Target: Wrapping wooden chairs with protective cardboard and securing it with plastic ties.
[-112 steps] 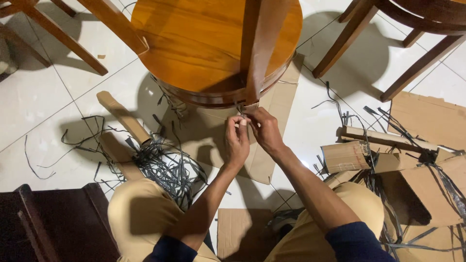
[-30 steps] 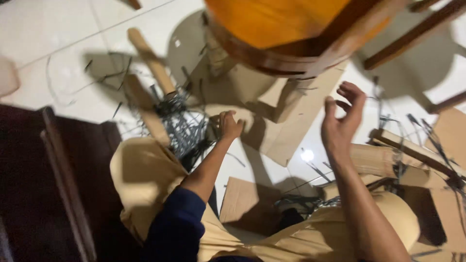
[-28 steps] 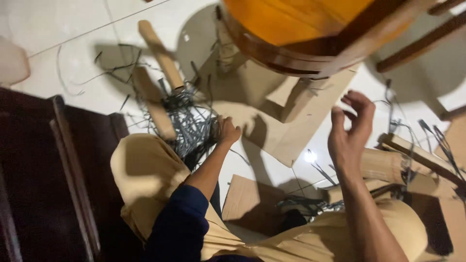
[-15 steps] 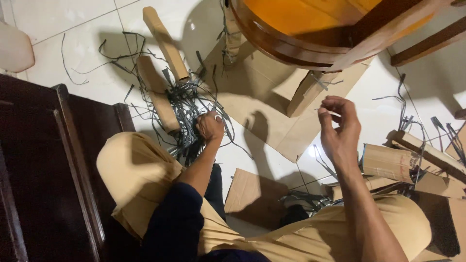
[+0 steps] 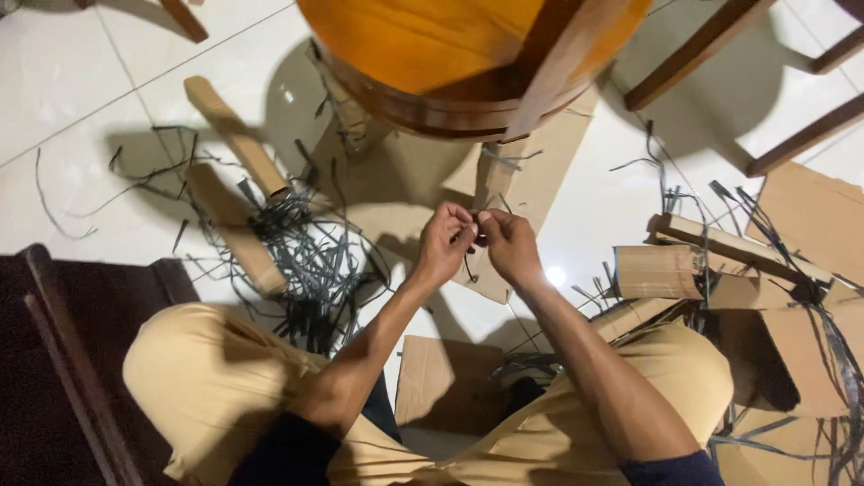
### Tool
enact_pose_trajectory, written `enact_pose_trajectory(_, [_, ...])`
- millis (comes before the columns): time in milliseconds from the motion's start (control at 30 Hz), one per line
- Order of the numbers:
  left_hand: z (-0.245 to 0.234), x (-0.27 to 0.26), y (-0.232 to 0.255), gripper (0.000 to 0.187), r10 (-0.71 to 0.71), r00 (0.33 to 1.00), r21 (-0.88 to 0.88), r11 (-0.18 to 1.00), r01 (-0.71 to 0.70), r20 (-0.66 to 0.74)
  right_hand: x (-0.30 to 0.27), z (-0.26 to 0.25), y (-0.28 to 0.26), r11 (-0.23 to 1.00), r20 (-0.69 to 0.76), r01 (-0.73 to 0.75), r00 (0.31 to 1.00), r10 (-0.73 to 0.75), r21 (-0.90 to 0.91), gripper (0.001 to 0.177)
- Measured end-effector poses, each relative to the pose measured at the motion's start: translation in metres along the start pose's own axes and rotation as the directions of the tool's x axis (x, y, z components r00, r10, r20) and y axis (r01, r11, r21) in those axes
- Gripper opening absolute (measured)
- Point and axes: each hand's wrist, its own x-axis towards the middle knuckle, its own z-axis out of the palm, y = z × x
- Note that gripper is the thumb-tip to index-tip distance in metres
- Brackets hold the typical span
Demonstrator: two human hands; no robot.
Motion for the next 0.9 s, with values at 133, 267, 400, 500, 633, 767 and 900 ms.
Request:
enact_pose_trajectory(133, [0.011,0.003,-0.005,0.022,-0.126,0.99,0.082,0.989,0.122,0.055,0.006,0.002,0.003,0.984,-0.183,-0.086,0.976,0.114,0.155,0.021])
enact_pose_trajectory(267, [0.009,0.029,0.006,0.019,-0.071,0.997,0.338,0.939,0.06,0.02,0.031,-0.037,0.009,0.803,-0.366,-0.032,0.879,0.306,0.596,0.022])
enact_pose_trajectory(400, [-0.003,0.067,0.023,0.039,-0.125,0.991,0.439,0.893,0.095,0.04,0.065,-0.069,0.027,0.801,-0.495,-0.007,0.783,0.377,0.599,0.023])
enact_pose_trajectory(500, [-0.016,0.109,0.029,0.024,-0.076,0.997,0.737,0.675,0.034,0.024,0.085,-0.071,0.041,0.855,-0.537,-0.061,0.755,0.377,0.515,0.022])
enact_pose_trajectory(633, [-0.048,0.147,0.011,0.018,-0.048,0.974,0.895,0.408,-0.182,0.22,0.118,-0.063,0.066,0.935,-0.598,-0.126,0.739,0.311,0.331,0.008])
enact_pose_trajectory(767, [0.01,0.14,0.091,0.02,-0.381,0.803,0.559,-0.579,-0.593,0.458,0.148,-0.049,0.066,0.982,-0.587,-0.059,0.795,0.155,0.18,0.007])
enact_pose_trajectory(900, [-0.093,0.252,-0.179,0.02,-0.556,0.389,-0.292,-0.776,-0.559,0.734,0.173,-0.047,0.075,0.991,-0.468,-0.001,0.881,0.065,0.136,0.008])
